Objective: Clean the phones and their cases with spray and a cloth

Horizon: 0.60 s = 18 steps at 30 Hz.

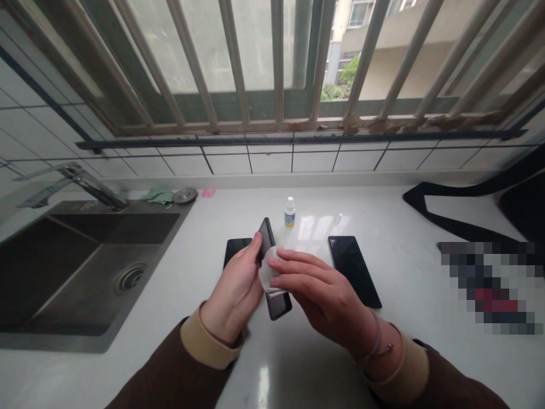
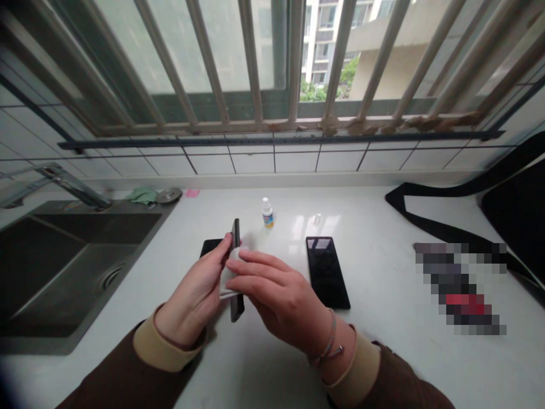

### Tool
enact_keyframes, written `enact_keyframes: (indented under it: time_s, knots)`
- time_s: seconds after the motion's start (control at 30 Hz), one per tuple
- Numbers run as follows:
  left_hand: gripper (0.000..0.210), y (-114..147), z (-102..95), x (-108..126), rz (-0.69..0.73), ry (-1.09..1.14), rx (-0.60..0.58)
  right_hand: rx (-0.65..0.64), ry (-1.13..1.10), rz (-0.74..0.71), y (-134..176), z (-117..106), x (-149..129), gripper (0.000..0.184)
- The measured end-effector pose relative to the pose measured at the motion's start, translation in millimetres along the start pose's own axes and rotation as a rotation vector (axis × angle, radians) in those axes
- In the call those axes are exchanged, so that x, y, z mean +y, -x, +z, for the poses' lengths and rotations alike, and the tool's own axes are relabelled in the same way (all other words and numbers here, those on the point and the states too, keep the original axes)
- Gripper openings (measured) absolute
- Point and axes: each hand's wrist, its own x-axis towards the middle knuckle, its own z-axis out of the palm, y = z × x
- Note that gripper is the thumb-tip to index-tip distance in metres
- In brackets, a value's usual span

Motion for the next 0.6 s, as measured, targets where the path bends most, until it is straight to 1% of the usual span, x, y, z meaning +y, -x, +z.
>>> enact_keyframes:
  time_s: [0.1,0.17,0.27,0.33,0.4,0.43,0.5,0.53,0.6]
  knots:
    - [0.032,-4.9,0.9,9.7,0.048,0.071,0.119,-0.014,-0.025,-0.013,2.8,-0.7,-6.0,0.057]
    - [0.029,-8.0,-0.3,14.2,0.098,0.132,0.143,0.015,-0.006,0.005,5.0,-0.9,-8.1,0.059]
    - [0.018,-10.2,-2.9,15.1,0.198,0.181,0.095,0.131,0.044,0.096,6.1,-0.1,-7.3,0.056]
    - [0.012,-8.0,-3.8,12.3,0.317,0.179,0.028,0.227,0.042,0.195,5.0,2.5,-4.2,0.048]
    - [0.022,-3.0,-3.3,8.3,0.392,0.127,-0.057,0.297,-0.045,0.325,3.4,7.6,0.1,0.036]
    - [0.031,0.1,-2.7,6.1,0.395,0.091,-0.092,0.315,-0.124,0.389,2.7,11.0,2.5,0.032]
    - [0.047,5.8,-1.2,1.9,0.361,0.036,-0.131,0.317,-0.309,0.487,2.3,18.0,6.5,0.028]
    - [0.053,7.9,-0.5,0.1,0.343,0.024,-0.138,0.31,-0.38,0.513,2.6,20.9,7.9,0.028]
    - [0.061,9.8,0.2,-2.7,0.343,0.027,-0.117,0.268,-0.431,0.512,3.6,24.5,9.0,0.027]
